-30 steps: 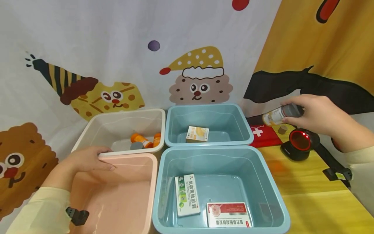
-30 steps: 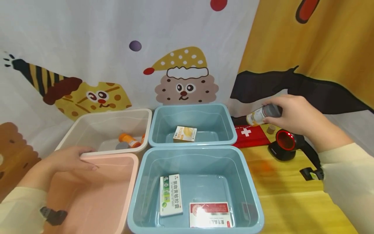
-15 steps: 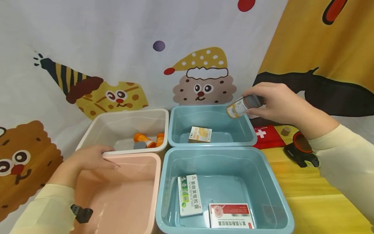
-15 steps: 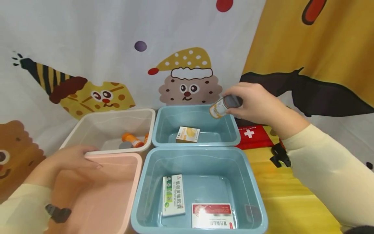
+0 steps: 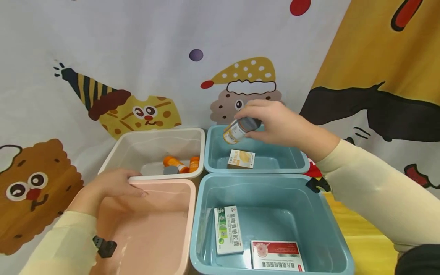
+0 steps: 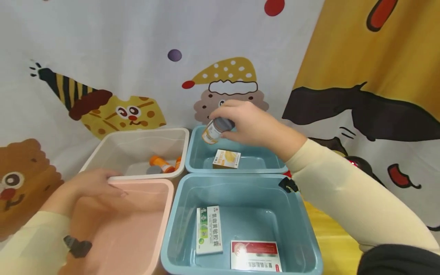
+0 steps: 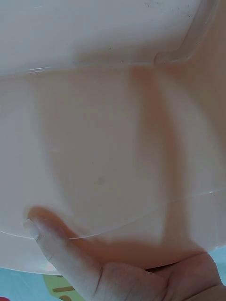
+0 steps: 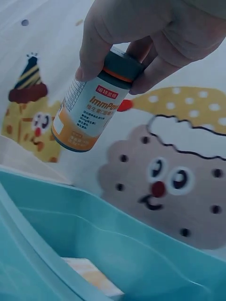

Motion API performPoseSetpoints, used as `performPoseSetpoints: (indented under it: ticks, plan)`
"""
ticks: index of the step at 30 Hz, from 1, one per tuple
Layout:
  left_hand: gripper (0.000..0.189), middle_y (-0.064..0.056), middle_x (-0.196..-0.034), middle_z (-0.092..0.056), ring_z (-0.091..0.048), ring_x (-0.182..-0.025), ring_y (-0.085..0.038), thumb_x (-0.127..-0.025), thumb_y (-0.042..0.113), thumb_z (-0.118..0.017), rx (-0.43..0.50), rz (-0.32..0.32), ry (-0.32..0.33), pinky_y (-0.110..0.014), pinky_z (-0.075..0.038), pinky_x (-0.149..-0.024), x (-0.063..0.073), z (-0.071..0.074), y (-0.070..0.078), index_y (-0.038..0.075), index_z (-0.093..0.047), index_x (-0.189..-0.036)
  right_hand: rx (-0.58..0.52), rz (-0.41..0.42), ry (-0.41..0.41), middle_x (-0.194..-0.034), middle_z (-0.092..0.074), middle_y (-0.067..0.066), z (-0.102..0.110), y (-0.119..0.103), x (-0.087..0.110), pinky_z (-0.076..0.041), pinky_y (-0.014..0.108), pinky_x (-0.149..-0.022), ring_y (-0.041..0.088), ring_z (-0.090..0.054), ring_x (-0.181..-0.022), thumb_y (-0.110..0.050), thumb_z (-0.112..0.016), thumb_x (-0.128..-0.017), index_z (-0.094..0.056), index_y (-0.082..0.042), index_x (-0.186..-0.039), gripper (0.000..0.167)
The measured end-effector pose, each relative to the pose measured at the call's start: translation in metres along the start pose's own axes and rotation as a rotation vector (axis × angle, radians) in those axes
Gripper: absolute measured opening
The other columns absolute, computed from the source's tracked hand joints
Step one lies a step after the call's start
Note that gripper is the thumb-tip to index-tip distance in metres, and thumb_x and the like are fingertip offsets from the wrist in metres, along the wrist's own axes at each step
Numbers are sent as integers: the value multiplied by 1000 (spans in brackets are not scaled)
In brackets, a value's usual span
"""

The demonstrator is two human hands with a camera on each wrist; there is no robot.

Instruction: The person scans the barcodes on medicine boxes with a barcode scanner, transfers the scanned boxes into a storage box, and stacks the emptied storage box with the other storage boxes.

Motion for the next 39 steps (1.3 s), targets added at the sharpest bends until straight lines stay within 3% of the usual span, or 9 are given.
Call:
performPoseSetpoints:
  ticks: [6, 13, 23, 35, 39]
  plan:
    - [51, 4, -94, -73, -63, -88, -20, -80, 50, -91, -3, -6, 0, -49, -55, -84, -3, 0, 0, 13, -77, -113, -83, 49, 7, -129, -69, 6, -25, -19, -27, -58, 39, -84, 21, -67, -109, -10, -91, -87, -72, -10, -131, 48]
    - [51, 4, -93, -73, -63, -87, -19, -79, 50, -91, -13, -21, 6, -47, -54, -83, -3, 3, 3, 13, -77, -111, -158, 61, -3, -132, -66, 8, -73, -34, -45, -59, 32, -89, 21, -66, -115, -10, -89, -88, -70, -9, -133, 49]
    - [50, 5, -92, -73, -63, -85, -18, -79, 52, -92, -26, -15, 11, -46, -54, -83, -4, 3, 0, 14, -77, -108, -176, 45, -110, -135, -64, 6, -138, -54, -57, -55, 28, -94, 18, -64, -115, -12, -83, -95, -69, -12, -137, 44]
    - [53, 4, -94, -73, -63, -88, -20, -78, 54, -91, -35, 2, 4, -51, -55, -86, -5, 1, -5, 14, -77, -111, -134, 32, -160, -141, -63, 2, -162, -61, -68, -53, 28, -98, 16, -64, -120, -18, -81, -97, -67, -17, -143, 48]
    - [53, 5, -94, -73, -63, -88, -19, -79, 54, -91, -31, 3, -1, -51, -55, -86, -5, 1, -4, 14, -77, -111, -135, 19, -170, -140, -65, 0, -166, -61, -68, -54, 26, -96, 13, -65, -114, -17, -81, -97, -68, -17, -140, 45]
Point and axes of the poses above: each hand's wrist, its own x-axis away from the middle knuckle, its own z-axis out of the back of the hand, y = z × x, the point moved 8 cm from there along -x, towards the middle knuckle
